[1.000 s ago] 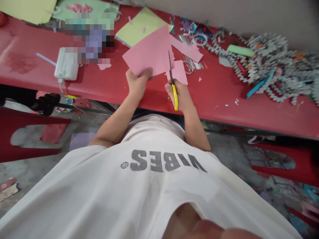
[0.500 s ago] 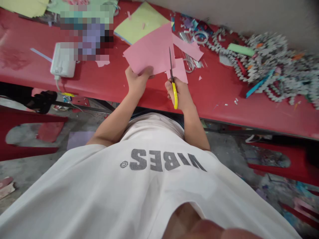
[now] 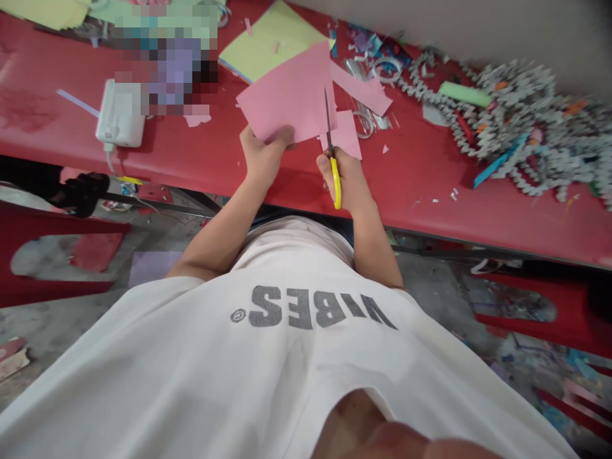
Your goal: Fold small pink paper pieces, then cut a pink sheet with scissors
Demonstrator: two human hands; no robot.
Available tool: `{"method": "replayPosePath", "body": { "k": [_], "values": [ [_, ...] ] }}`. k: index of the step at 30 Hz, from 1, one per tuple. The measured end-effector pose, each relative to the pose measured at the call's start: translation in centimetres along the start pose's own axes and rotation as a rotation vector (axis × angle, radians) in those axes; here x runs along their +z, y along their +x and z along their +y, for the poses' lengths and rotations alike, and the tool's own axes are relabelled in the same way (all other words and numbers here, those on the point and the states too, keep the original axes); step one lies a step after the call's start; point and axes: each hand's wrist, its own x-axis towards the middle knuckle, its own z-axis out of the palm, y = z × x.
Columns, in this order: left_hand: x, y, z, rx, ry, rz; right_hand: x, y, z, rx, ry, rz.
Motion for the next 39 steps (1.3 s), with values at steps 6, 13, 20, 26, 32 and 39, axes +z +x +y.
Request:
{"method": "replayPosePath", "body": {
  "k": [6, 13, 20, 26, 32, 39],
  "values": [
    [0.2, -0.2, 0.7, -0.018, -0.012, 0.003, 0.4, 0.0, 0.8, -0.019, -0.032, 0.029],
    [0.3, -0.6, 1.8, -0.052, -0.019, 0.014, 0.4, -0.3, 0.4, -0.028, -0.024, 0.046],
    [0.5, -0.3, 1.3, -0.033, -0.002, 0.012, 0.5, -0.3, 0.4, -0.04, -0.014, 0.054],
    [0.2, -0.1, 0.4, -0.032, 0.015, 0.008, 0.5, -0.2, 1.0, -0.035, -0.103, 0.086],
    [0.3, -0.3, 0.7, -0.029, 0.022, 0.022, 0.5, -0.1, 1.8, -0.025, -0.089, 0.09],
    [0.6, -0.8, 2.5, -0.057, 0.013, 0.033, 0.8, -0.4, 1.8, 0.013, -0.04, 0.091]
  ]
}}
